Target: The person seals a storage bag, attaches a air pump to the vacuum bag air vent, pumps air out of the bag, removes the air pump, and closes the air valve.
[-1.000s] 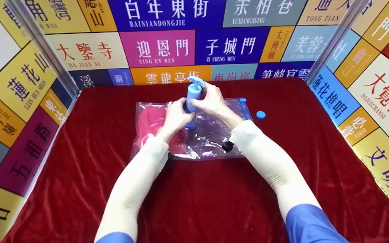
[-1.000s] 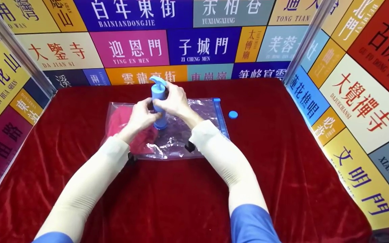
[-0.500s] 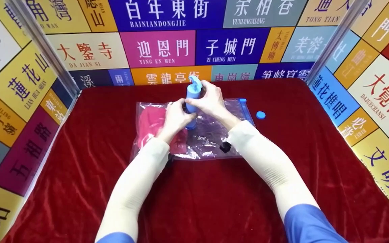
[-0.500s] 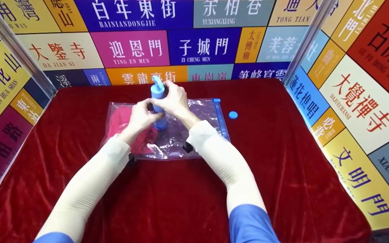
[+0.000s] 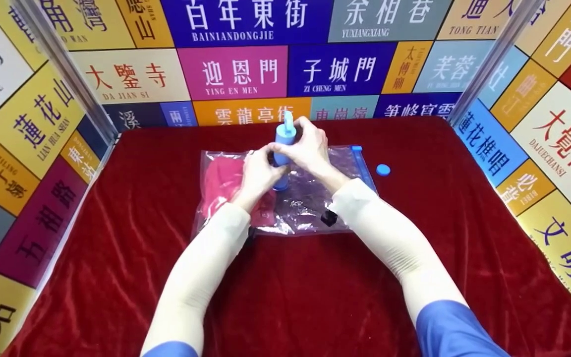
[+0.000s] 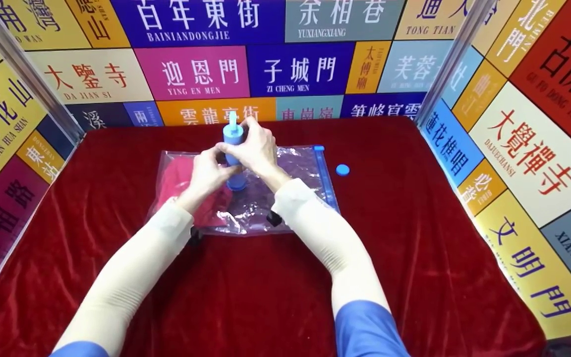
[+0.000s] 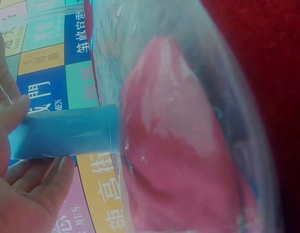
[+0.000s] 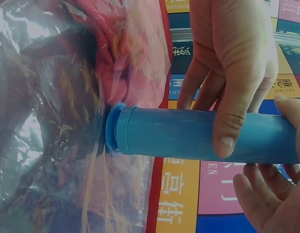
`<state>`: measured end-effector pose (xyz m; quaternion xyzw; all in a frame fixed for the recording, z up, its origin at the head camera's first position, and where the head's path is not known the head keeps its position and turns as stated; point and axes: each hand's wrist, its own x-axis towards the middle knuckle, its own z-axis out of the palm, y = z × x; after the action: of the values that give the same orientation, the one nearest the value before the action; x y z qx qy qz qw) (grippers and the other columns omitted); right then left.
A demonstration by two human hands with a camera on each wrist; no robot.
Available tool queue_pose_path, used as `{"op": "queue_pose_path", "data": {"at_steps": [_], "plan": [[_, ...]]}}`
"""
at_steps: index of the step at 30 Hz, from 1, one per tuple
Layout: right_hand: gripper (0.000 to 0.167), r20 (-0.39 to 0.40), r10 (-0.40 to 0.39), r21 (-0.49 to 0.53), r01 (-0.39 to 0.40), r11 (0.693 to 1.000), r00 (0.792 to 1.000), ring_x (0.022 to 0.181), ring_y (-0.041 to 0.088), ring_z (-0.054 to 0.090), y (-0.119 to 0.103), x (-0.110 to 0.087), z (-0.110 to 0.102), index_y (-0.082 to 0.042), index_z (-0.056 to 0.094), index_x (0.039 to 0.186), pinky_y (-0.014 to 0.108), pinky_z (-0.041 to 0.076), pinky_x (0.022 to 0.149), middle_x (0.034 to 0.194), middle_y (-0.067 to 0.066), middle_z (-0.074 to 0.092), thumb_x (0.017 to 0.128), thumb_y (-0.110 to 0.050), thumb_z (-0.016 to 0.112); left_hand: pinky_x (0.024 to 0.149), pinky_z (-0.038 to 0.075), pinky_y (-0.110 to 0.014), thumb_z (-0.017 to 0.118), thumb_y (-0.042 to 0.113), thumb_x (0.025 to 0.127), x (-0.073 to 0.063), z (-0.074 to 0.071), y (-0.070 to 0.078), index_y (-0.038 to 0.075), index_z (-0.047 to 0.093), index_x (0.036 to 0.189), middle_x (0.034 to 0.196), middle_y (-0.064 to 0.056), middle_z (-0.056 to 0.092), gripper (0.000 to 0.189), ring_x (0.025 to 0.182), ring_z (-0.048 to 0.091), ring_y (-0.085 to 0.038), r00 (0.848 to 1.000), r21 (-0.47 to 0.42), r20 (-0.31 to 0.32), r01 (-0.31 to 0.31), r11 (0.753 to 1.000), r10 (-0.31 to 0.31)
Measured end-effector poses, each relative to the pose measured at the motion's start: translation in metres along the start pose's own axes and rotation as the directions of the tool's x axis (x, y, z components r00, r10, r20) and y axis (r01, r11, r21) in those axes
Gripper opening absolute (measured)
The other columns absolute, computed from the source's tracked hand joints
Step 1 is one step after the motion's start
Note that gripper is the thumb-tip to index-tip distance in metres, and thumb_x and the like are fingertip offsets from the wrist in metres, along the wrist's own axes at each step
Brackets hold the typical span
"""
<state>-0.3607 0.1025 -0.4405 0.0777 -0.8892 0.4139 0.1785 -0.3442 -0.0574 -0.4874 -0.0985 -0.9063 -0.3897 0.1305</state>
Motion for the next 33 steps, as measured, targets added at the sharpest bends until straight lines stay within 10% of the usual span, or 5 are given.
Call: {"op": "queue_pose_path", "data": {"at_steps": [18, 33], "plan": [[0.063, 0.301, -0.115, 0.179, 0.062, 0.982, 0.947, 0.117, 0.041, 0.078, 0.007, 0.007, -0.013, -0.001, 0.067, 0.141, 0.057, 0.063, 0.109, 0.129, 0.023, 0.08, 0.084, -0.016, 0.091, 0.1, 0.065, -0.052, 0.086, 0.026, 0.091, 0.0, -0.001, 0.001, 0.003, 0.077, 0.125, 0.115, -0.021, 0.085, 0.042, 0.107, 0.081, -0.042, 0.999, -0.076, 0.035, -0.013, 0.997, 0.016], [0.061, 0.283, -0.106, 0.229, 0.04, 0.973, 0.953, 0.12, 0.043, 0.08, 0.011, 0.006, -0.013, 0.001, 0.065, 0.143, 0.057, 0.065, 0.109, 0.132, 0.025, 0.08, 0.087, -0.012, 0.085, 0.096, 0.065, -0.05, 0.085, 0.027, 0.087, 0.0, 0.0, -0.001, 0.004, 0.077, 0.125, 0.112, -0.019, 0.085, 0.045, 0.103, 0.08, -0.038, 0.999, -0.094, 0.049, -0.016, 0.995, 0.021]]}}
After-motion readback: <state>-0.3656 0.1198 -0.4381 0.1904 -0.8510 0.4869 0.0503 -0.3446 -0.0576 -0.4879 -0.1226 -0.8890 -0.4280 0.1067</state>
